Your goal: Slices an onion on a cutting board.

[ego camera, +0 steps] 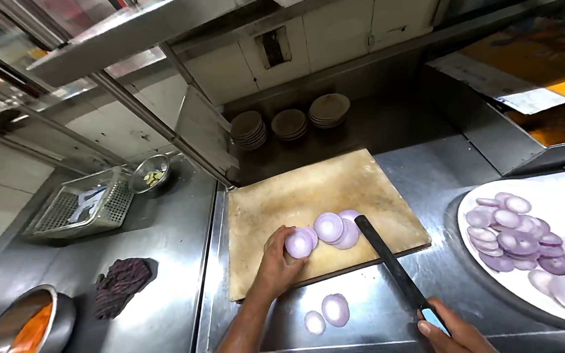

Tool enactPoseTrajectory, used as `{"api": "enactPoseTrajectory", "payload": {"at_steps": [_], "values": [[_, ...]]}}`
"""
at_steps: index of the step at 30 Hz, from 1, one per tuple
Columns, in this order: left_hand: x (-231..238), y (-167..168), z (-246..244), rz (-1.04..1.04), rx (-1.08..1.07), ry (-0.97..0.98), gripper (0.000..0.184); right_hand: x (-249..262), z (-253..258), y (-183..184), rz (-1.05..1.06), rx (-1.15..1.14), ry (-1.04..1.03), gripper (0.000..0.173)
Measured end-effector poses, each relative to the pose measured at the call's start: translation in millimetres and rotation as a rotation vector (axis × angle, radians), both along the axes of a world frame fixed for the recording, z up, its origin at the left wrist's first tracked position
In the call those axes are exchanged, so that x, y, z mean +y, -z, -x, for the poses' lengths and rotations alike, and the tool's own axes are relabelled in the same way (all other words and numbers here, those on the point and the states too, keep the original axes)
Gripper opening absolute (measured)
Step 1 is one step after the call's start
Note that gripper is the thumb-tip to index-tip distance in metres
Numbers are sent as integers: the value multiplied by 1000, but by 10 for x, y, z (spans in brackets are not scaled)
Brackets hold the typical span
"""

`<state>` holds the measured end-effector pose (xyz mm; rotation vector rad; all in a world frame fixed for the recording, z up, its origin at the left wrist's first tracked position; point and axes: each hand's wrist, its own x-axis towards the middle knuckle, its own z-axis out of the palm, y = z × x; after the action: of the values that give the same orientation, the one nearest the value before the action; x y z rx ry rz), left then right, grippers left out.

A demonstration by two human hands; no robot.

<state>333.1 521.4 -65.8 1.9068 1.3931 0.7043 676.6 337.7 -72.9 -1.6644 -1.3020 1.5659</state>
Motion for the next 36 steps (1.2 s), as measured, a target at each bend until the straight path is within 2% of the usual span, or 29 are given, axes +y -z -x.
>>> {"api": "enactPoseTrajectory", "payload": {"at_steps": [4, 6, 8, 10, 13, 19, 22, 25, 28, 36], "values": [[1, -263, -183, 56, 428, 5, 79, 64, 28, -17, 3, 7, -20, 38], [44, -332, -310, 91, 558, 3, 84, 75, 32, -18, -12, 9, -13, 37], [100, -390, -419, 138, 618, 14, 76, 73, 20, -21, -14, 2, -11, 37], [160, -445, -488, 198, 634, 47, 65, 54, -17, -11, -17, 5, -3, 37], [197, -433, -441, 214, 574, 42, 60, 20, -52, 16, 3, 36, 22, 36], [221, -413, -543, 74, 367, 69, 58, 19, -21, -40, 65, 185, -9, 30], [279, -472, -744, -1, 373, 122, 58, 78, 3, -75, 82, 183, -41, 29], [363, -506, -888, 18, 444, 196, 62, 116, 14, -84, 101, 177, -65, 30], [407, -491, -935, 69, 499, 248, 68, 148, 17, -116, 124, 138, -98, 31], [351, -462, -755, 105, 506, 227, 62, 204, 40, -228, 172, -134, -156, 40]]}}
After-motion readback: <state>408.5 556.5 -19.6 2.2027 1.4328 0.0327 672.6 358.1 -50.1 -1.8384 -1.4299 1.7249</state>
